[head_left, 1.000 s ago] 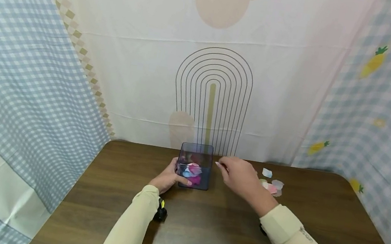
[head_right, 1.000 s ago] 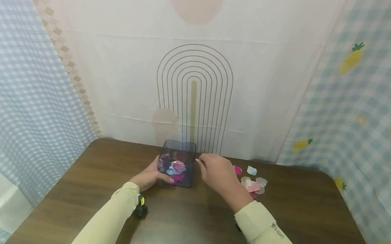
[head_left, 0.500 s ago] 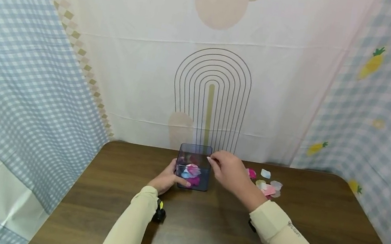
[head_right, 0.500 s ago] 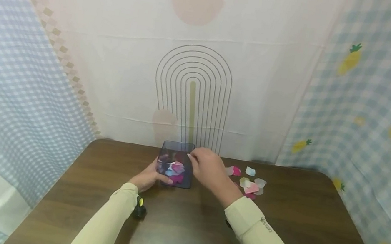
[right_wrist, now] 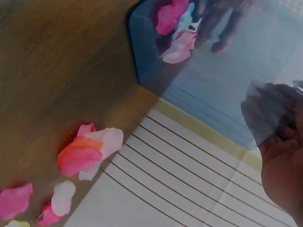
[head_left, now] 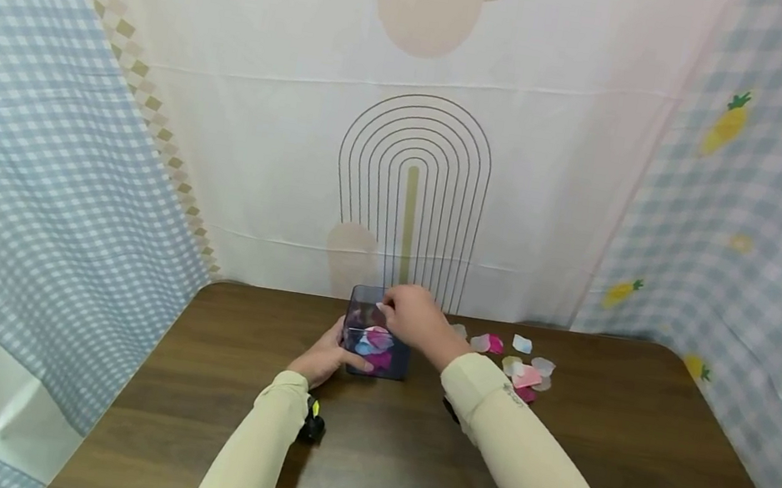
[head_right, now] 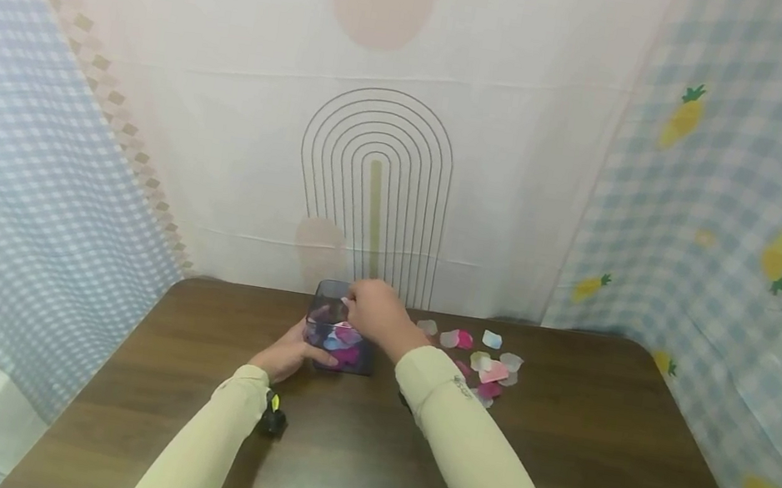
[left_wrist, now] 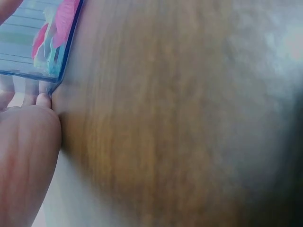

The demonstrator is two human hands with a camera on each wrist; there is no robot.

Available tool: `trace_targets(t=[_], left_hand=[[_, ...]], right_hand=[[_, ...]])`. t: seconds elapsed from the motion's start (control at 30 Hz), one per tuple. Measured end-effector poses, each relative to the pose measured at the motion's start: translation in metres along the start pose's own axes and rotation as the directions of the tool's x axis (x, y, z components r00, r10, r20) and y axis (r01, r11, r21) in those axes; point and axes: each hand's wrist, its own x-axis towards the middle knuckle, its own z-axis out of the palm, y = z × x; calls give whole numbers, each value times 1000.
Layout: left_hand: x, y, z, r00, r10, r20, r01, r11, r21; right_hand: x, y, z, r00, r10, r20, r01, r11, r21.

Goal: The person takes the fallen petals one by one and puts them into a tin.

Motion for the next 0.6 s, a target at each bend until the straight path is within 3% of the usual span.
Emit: trace_targets(t=[0.27,0.6], left_hand=[[-5,0,-3,1000,9,16,-9,1000,0],[-1,0,-2,1000,7,28,-7,1000,-11]], right_hand=[[13,-5,6,990,42,132,-37,998,-43],[15,-4,7,988,76,138,-62,993,-100]])
